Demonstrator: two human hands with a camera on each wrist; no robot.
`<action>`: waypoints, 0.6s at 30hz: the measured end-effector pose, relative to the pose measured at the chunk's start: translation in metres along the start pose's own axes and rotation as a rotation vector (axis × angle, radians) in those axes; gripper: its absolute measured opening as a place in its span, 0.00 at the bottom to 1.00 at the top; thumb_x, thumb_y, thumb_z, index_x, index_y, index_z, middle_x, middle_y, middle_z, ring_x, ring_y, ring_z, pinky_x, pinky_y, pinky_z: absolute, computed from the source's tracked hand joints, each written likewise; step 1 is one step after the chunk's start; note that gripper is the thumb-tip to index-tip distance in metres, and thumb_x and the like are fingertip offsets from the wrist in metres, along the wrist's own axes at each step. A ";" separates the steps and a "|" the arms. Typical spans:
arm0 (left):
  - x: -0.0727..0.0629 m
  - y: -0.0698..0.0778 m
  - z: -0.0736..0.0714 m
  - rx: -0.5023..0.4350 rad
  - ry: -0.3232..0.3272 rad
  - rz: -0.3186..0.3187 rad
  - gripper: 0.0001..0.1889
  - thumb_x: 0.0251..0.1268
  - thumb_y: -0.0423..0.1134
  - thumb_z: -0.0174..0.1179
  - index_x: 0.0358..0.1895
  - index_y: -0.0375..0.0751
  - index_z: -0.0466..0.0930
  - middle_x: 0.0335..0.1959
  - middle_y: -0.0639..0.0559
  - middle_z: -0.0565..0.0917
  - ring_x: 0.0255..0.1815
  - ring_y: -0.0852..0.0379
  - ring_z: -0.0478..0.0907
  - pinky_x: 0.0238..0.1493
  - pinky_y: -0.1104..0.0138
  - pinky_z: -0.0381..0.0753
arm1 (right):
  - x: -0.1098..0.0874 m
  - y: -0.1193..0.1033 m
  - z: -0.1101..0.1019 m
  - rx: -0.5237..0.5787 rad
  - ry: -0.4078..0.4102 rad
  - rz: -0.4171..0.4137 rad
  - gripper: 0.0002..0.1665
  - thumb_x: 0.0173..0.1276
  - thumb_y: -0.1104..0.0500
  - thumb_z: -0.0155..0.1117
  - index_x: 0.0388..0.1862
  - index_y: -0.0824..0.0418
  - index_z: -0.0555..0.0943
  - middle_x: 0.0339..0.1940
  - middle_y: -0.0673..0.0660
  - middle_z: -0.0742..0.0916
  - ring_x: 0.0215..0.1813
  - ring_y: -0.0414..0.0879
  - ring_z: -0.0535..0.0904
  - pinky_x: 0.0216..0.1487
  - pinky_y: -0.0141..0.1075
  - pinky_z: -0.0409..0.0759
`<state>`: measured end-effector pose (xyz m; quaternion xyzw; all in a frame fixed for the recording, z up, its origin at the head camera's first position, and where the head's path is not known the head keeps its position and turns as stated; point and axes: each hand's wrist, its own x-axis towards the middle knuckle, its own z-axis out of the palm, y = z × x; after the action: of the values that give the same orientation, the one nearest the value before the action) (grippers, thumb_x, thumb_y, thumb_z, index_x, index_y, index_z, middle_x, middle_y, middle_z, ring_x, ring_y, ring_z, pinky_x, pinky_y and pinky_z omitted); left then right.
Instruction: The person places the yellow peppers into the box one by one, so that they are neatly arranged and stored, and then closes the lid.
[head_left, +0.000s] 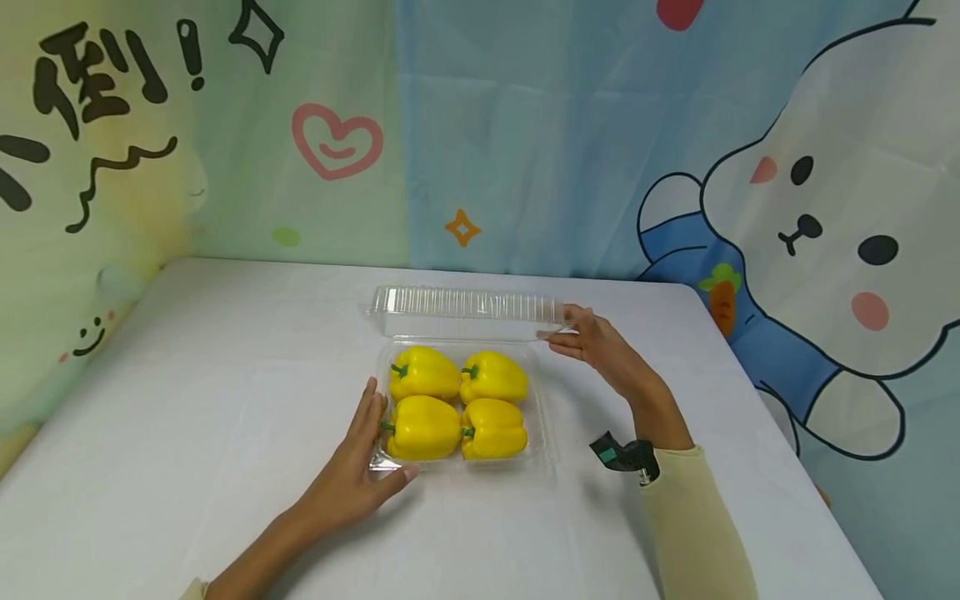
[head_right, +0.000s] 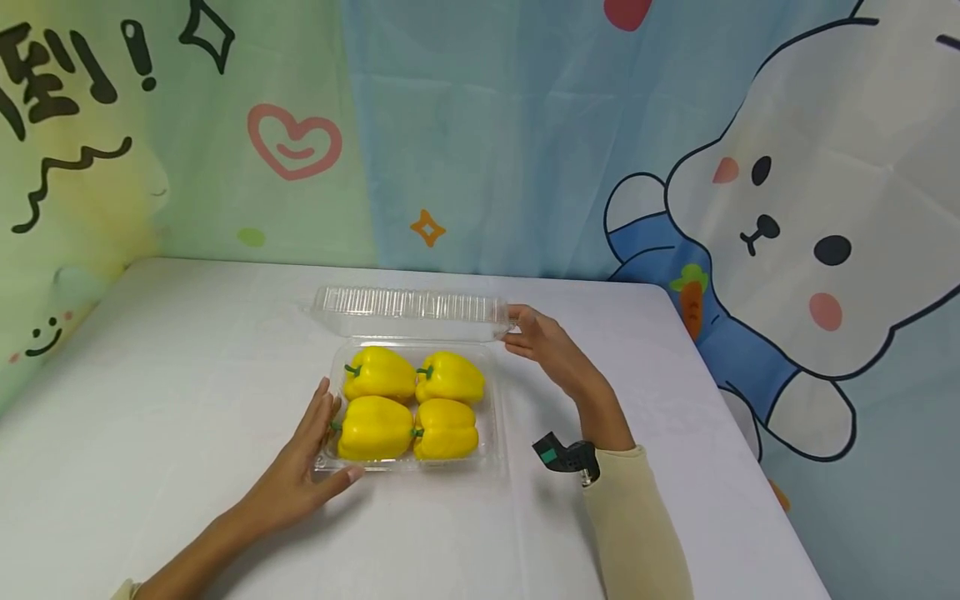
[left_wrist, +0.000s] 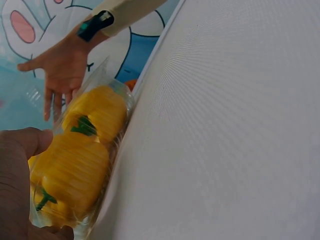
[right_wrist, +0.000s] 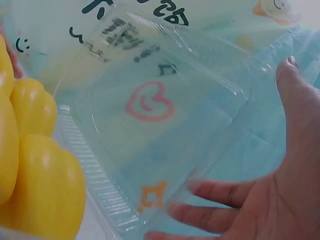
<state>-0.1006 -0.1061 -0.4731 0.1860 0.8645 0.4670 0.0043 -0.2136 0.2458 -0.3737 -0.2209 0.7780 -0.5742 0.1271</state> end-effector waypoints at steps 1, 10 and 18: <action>0.000 0.000 0.000 0.000 0.001 0.003 0.57 0.59 0.55 0.67 0.77 0.33 0.36 0.79 0.49 0.30 0.77 0.50 0.44 0.71 0.48 0.49 | -0.001 0.000 0.000 -0.006 -0.012 -0.006 0.68 0.57 0.17 0.39 0.75 0.71 0.52 0.71 0.72 0.64 0.68 0.68 0.65 0.64 0.47 0.67; 0.000 0.001 -0.001 0.009 -0.007 -0.005 0.56 0.60 0.55 0.67 0.77 0.32 0.38 0.79 0.53 0.29 0.77 0.52 0.41 0.71 0.49 0.49 | -0.010 0.013 -0.004 -0.073 -0.130 -0.112 0.62 0.60 0.19 0.38 0.77 0.64 0.56 0.74 0.66 0.63 0.72 0.65 0.58 0.68 0.65 0.53; 0.000 0.002 -0.001 0.005 -0.008 -0.016 0.56 0.60 0.53 0.67 0.77 0.33 0.37 0.79 0.49 0.31 0.77 0.47 0.38 0.71 0.48 0.47 | -0.020 0.028 -0.008 -0.148 -0.221 -0.165 0.59 0.61 0.21 0.46 0.80 0.56 0.50 0.80 0.56 0.54 0.77 0.60 0.47 0.66 0.67 0.52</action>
<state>-0.1003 -0.1058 -0.4710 0.1811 0.8671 0.4640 0.0108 -0.2054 0.2691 -0.3986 -0.3546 0.7788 -0.4958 0.1478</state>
